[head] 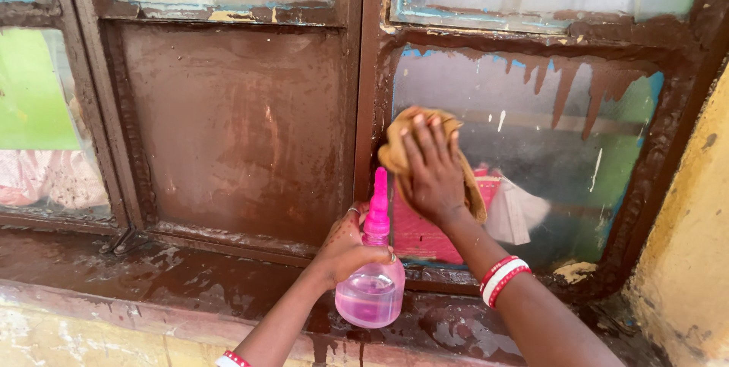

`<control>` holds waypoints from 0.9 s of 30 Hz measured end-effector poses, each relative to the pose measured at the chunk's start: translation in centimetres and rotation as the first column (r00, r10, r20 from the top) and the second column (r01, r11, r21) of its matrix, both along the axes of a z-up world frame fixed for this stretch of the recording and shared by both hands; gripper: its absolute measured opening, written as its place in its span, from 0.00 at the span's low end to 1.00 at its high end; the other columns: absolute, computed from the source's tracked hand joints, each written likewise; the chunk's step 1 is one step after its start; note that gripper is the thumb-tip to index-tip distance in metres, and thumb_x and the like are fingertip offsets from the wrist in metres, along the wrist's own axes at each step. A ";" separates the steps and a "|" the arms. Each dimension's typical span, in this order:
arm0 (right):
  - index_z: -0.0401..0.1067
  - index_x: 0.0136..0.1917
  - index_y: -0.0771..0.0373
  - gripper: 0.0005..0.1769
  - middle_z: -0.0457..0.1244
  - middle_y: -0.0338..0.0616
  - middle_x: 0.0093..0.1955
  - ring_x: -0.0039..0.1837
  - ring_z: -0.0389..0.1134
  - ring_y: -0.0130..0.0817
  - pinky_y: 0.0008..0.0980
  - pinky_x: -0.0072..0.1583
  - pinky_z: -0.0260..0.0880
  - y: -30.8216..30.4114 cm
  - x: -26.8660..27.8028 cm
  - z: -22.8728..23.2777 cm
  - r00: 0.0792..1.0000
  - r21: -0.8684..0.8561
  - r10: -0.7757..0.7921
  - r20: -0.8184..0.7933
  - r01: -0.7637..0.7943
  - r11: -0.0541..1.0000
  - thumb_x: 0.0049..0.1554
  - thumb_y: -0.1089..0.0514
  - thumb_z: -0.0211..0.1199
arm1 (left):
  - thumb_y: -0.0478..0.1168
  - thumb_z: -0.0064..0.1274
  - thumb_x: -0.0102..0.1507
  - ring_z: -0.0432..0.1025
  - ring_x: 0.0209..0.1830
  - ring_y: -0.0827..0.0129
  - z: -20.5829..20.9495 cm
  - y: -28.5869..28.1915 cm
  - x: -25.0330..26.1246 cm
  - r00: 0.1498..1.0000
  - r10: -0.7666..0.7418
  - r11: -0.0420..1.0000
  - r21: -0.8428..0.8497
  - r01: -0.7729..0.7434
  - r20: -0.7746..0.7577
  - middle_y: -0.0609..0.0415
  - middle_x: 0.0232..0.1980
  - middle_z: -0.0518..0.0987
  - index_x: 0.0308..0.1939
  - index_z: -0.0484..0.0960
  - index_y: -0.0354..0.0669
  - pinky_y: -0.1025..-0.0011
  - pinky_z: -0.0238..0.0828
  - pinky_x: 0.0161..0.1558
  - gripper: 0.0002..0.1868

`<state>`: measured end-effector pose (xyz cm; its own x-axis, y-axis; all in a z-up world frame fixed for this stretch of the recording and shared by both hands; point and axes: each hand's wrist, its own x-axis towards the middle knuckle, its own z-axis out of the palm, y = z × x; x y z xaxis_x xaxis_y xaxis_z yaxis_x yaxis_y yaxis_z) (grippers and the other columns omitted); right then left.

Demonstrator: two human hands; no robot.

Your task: The person cleans a window by spraying liquid from a pink spray bottle onto the panes and wiping them with a cloth.

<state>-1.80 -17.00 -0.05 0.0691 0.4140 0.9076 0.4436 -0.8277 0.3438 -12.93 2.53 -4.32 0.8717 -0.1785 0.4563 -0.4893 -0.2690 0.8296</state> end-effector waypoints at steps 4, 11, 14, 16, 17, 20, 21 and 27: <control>0.60 0.78 0.59 0.36 0.49 0.56 0.82 0.84 0.45 0.54 0.59 0.79 0.38 -2.2 -1.0 -2.1 0.999 -0.222 0.029 -0.036 -0.036 0.974 0.62 0.43 0.56 | 0.42 0.65 0.41 0.77 0.54 0.65 -0.1 -1.0 0.4 0.999 -0.014 0.999 0.035 0.013 0.033 0.47 0.53 0.82 0.62 0.70 0.33 0.69 0.72 0.57 0.45; 0.61 0.76 0.53 0.36 0.50 0.47 0.81 0.83 0.46 0.45 0.58 0.79 0.35 -11.1 -0.2 -4.1 0.995 -0.282 -0.068 -0.077 0.044 0.958 0.59 0.39 0.56 | 0.42 0.66 0.40 0.76 0.52 0.62 -1.2 -5.7 0.9 0.998 -0.068 0.985 0.157 0.067 0.000 0.45 0.52 0.81 0.60 0.74 0.35 0.69 0.71 0.56 0.43; 0.60 0.76 0.55 0.36 0.49 0.49 0.82 0.84 0.44 0.47 0.58 0.80 0.33 -16.1 -0.3 -4.5 0.985 -0.162 -0.147 -0.096 0.130 0.978 0.59 0.40 0.54 | 0.41 0.64 0.38 0.76 0.52 0.64 -1.1 -8.1 1.3 0.987 -0.150 0.986 0.060 0.154 -0.065 0.47 0.53 0.80 0.63 0.67 0.39 0.69 0.71 0.57 0.48; 0.60 0.76 0.57 0.36 0.48 0.50 0.82 0.84 0.42 0.49 0.58 0.80 0.32 -19.2 -0.6 -4.8 0.976 -0.085 -0.182 -0.123 0.172 0.981 0.59 0.40 0.54 | 0.44 0.63 0.38 0.79 0.49 0.62 -0.9 -9.4 1.6 0.974 -0.205 0.977 0.044 0.210 -0.093 0.45 0.48 0.82 0.60 0.69 0.38 0.67 0.74 0.55 0.45; 0.58 0.78 0.58 0.37 0.47 0.51 0.83 0.85 0.42 0.50 0.58 0.81 0.33 -20.6 -0.7 -4.9 0.966 0.007 -0.215 -0.140 0.218 0.976 0.60 0.42 0.53 | 0.44 0.63 0.38 0.79 0.49 0.62 -0.9 -10.0 1.7 0.973 -0.213 0.975 0.043 0.218 -0.093 0.45 0.48 0.82 0.60 0.69 0.38 0.67 0.74 0.55 0.45; 0.57 0.79 0.60 0.36 0.46 0.53 0.84 0.85 0.42 0.53 0.58 0.81 0.36 -23.8 -1.5 -5.6 0.954 0.176 -0.237 -0.181 0.269 0.947 0.62 0.44 0.52 | 0.44 0.64 0.41 0.76 0.52 0.63 -0.7 -11.6 2.2 0.974 -0.225 0.971 0.083 0.224 0.008 0.48 0.51 0.79 0.59 0.71 0.37 0.67 0.71 0.55 0.43; 0.56 0.79 0.62 0.36 0.46 0.54 0.84 0.85 0.43 0.54 0.58 0.82 0.38 -24.5 -1.8 -6.0 0.955 0.254 -0.217 -0.204 0.265 0.930 0.63 0.45 0.52 | 0.44 0.64 0.41 0.76 0.50 0.62 -0.8 -12.0 2.2 0.972 -0.234 0.969 0.072 0.235 -0.026 0.47 0.49 0.79 0.59 0.71 0.37 0.68 0.71 0.54 0.42; 0.51 0.78 0.74 0.41 0.40 0.69 0.83 0.83 0.39 0.66 0.60 0.78 0.40 -22.2 -2.3 -7.4 0.942 0.272 -0.261 -0.212 0.313 0.910 0.62 0.46 0.56 | 0.44 0.63 0.40 0.75 0.48 0.62 -0.4 -12.7 2.4 0.973 -0.230 0.972 0.044 0.229 0.020 0.48 0.46 0.79 0.56 0.72 0.38 0.68 0.71 0.52 0.40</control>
